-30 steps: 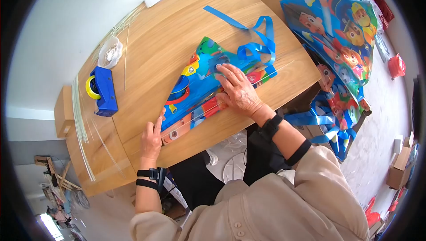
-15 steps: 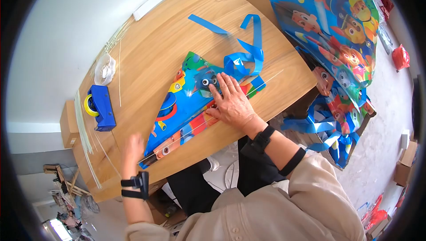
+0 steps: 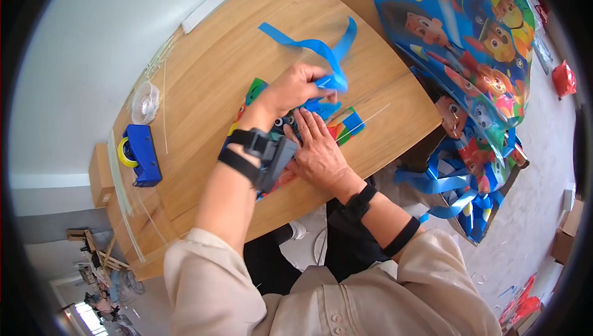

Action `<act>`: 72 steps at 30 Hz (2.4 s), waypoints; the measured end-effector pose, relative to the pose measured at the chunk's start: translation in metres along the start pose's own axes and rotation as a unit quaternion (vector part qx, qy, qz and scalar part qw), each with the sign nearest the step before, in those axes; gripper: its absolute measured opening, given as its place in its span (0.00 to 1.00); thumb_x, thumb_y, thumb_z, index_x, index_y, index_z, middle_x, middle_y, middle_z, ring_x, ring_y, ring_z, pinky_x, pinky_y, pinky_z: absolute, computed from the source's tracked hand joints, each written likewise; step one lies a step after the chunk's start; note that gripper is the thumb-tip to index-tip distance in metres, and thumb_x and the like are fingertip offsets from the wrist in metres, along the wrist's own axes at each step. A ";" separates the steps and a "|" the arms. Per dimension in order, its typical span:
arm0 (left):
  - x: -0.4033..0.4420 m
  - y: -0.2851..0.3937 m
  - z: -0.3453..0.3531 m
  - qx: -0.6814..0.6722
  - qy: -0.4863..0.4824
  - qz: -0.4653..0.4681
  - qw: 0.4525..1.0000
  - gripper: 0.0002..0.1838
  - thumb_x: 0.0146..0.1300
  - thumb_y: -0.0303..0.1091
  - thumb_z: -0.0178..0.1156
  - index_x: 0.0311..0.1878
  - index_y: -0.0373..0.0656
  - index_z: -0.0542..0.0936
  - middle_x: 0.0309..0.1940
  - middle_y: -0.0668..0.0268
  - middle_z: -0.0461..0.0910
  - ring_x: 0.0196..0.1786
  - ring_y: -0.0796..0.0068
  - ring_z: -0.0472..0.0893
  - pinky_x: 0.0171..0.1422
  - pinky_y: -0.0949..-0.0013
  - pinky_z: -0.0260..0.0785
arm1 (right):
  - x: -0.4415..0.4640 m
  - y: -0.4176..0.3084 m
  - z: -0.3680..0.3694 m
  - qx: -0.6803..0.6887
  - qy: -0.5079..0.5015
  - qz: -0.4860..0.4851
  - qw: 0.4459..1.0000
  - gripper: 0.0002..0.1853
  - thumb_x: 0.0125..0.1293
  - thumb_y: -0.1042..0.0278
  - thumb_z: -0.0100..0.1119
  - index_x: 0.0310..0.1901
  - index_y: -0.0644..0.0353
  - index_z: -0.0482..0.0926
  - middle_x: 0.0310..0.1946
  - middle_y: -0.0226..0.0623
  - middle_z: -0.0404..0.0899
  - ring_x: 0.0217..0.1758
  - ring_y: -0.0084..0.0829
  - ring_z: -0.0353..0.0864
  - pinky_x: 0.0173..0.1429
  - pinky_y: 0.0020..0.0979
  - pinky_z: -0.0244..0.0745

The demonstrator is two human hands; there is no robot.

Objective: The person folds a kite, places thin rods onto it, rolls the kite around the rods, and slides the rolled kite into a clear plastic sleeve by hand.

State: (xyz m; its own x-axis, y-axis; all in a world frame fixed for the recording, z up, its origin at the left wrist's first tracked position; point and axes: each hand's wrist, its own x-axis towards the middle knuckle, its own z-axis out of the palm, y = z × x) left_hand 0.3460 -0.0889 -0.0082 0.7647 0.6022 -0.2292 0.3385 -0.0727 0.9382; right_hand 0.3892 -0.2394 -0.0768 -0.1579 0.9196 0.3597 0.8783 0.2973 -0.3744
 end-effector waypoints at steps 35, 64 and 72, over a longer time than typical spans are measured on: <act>-0.086 -0.059 -0.001 0.220 0.177 -0.151 0.947 0.24 0.49 0.45 0.74 0.37 0.32 0.78 0.32 0.60 0.80 0.36 0.75 0.78 0.41 0.71 0.72 | 0.002 -0.002 -0.002 -0.008 -0.020 0.039 0.999 0.37 0.56 0.41 0.60 0.57 0.67 0.72 0.64 0.65 0.61 0.72 0.60 0.54 0.75 0.57 0.41; -0.161 -0.074 -0.032 -0.060 0.193 -0.238 0.950 0.10 0.59 0.34 0.66 0.30 0.40 0.77 0.18 0.68 0.74 0.15 0.86 0.67 0.16 0.80 0.54 | 0.001 0.005 -0.005 0.169 0.058 0.047 0.983 0.37 0.48 0.57 0.71 0.59 0.65 0.68 0.61 0.56 0.62 0.68 0.57 0.58 0.73 0.52 0.50; -0.175 -0.078 -0.043 0.018 0.210 -0.200 0.957 0.08 0.57 0.33 0.66 0.31 0.41 0.78 0.19 0.72 0.74 0.20 0.85 0.72 0.20 0.80 0.58 | 0.007 -0.001 0.008 -0.009 0.000 0.057 0.998 0.41 0.58 0.40 0.58 0.65 0.66 0.64 0.69 0.52 0.57 0.74 0.49 0.51 0.75 0.53 0.40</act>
State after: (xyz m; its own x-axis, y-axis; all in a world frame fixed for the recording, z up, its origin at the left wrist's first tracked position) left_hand 0.1622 -0.1545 -0.0301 0.2842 0.8532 -0.4373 0.5824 0.2087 0.7857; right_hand 0.3833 -0.2312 -0.0813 -0.0555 0.9473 0.3156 0.8985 0.1852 -0.3979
